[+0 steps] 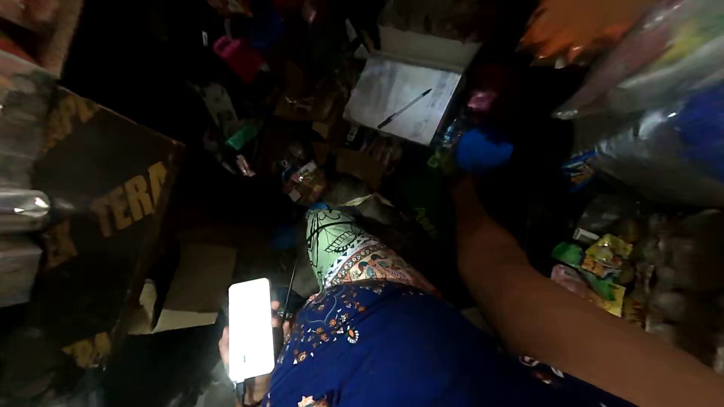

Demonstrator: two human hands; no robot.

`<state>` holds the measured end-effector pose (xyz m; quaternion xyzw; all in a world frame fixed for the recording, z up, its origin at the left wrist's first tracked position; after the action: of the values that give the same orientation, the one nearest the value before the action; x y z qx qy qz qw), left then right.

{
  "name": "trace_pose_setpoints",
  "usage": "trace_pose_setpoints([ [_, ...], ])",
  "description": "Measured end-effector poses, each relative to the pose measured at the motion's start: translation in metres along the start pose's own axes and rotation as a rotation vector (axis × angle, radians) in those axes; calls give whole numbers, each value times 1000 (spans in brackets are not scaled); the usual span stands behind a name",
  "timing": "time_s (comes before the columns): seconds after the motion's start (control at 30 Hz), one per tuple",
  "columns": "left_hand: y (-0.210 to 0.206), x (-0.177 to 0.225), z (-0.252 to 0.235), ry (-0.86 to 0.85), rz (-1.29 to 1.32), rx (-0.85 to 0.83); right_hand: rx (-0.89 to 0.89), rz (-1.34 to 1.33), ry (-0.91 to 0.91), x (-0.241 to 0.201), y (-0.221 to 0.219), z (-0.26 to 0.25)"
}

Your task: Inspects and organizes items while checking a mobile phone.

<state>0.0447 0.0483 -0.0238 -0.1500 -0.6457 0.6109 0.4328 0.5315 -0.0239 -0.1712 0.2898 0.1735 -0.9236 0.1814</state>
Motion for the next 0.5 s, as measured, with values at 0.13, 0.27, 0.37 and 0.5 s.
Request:
trace_pose_setpoints([
  [0.13,-8,-2,10,-43,-47,33,-69,-41,130,70,7,-83],
  [0.27,-6,-1,17,-60,-13,-54,-156,-190,48,61,-23,-98],
  [0.37,-9,-2,22,-97,-32,-49,-212,-231,150,36,-49,-90],
  [0.5,-10,-3,28,-116,4,-60,-217,-241,211,13,-69,-80],
])
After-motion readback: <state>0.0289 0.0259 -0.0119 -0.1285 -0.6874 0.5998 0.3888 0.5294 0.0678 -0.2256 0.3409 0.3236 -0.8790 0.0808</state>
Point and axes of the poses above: each hand's wrist, its own z-axis away from the middle knuckle, its own y-axis out of the back of the hand, x = y × z, the point moved 7 cm from there along -z, towards the middle knuckle, and after that the axes turned 14 degrees about -x, right-handed, at the moved point
